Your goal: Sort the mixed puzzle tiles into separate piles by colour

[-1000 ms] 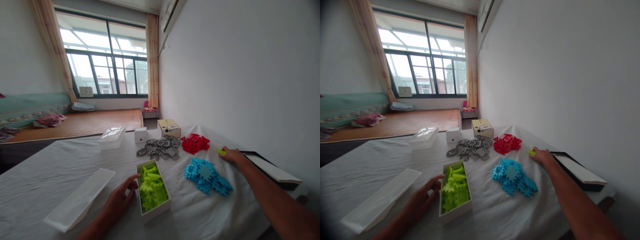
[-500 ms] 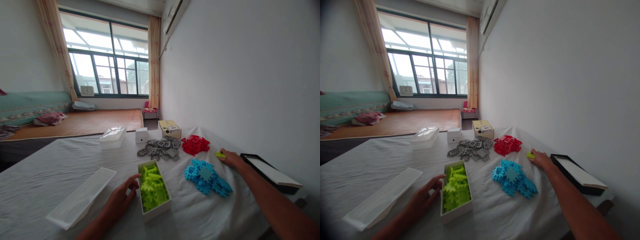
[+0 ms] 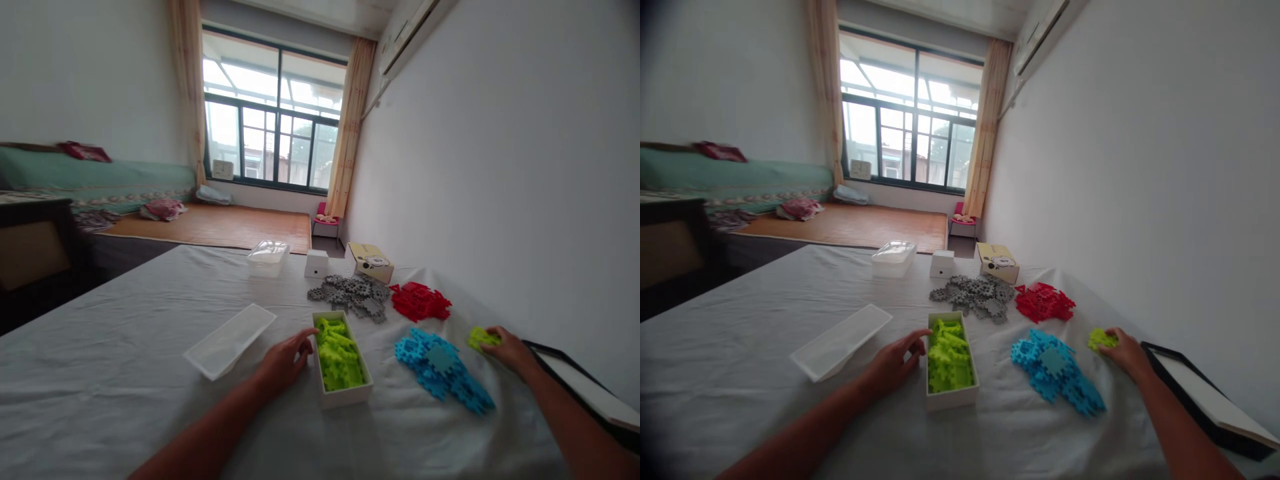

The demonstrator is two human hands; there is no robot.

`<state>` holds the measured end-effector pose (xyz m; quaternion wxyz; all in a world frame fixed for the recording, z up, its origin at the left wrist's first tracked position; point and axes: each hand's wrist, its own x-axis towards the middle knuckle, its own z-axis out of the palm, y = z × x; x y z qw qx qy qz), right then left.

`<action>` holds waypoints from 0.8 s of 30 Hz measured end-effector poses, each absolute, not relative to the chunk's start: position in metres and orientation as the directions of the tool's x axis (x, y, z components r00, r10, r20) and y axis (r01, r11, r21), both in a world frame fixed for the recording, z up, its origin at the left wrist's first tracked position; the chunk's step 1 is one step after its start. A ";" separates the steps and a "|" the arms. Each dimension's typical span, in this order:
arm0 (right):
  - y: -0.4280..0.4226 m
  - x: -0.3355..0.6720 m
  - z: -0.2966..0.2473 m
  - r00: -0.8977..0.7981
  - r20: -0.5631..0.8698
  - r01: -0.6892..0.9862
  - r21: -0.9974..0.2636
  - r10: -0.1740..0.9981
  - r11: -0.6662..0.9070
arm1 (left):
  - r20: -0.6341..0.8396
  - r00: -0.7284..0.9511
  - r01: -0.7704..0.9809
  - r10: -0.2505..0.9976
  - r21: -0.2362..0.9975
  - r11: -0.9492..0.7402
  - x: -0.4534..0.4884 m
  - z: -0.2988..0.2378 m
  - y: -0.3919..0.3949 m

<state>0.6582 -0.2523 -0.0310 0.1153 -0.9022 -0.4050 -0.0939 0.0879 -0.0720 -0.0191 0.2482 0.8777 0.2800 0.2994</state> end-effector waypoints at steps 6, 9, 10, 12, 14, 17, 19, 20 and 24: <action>-0.199 0.528 0.035 0.475 0.254 0.696 -0.694 0.842 -0.184 | 0.390 0.656 0.339 0.646 0.612 -0.714 0.087 -0.017 -0.076; -0.172 0.431 0.063 0.298 0.230 0.603 -0.798 0.926 0.005 | 0.387 0.658 0.348 0.646 0.604 -0.717 0.086 -0.015 -0.077; -0.164 0.401 0.067 0.225 0.226 0.569 -0.820 0.948 0.060 | 0.389 0.661 0.348 0.641 0.598 -0.722 0.086 -0.015 -0.078; -0.151 0.353 0.067 0.126 0.231 0.494 -0.858 0.965 0.141 | 0.397 0.667 0.346 0.630 0.585 -0.734 0.086 -0.016 -0.077; -0.139 0.320 0.059 0.058 0.233 0.460 -0.869 0.971 0.181 | 0.413 0.662 0.342 0.625 0.576 -0.742 0.085 -0.019 -0.077; -0.129 0.296 0.049 -0.047 0.214 0.647 -0.738 0.976 0.193 | 0.438 0.642 0.333 0.629 0.580 -0.744 0.084 -0.024 -0.075; -0.129 0.292 0.049 -0.084 0.213 0.822 -0.538 0.973 0.189 | 0.445 0.633 0.329 0.634 0.586 -0.740 0.084 -0.025 -0.075; -0.131 0.292 0.051 -0.093 0.214 0.873 -0.452 0.972 0.183 | 0.447 0.630 0.329 0.634 0.586 -0.740 0.084 -0.025 -0.075; -0.144 0.295 0.060 -0.157 0.179 0.901 -0.375 0.971 0.215 | 0.455 0.632 0.345 0.628 0.560 -0.753 0.084 -0.020 -0.077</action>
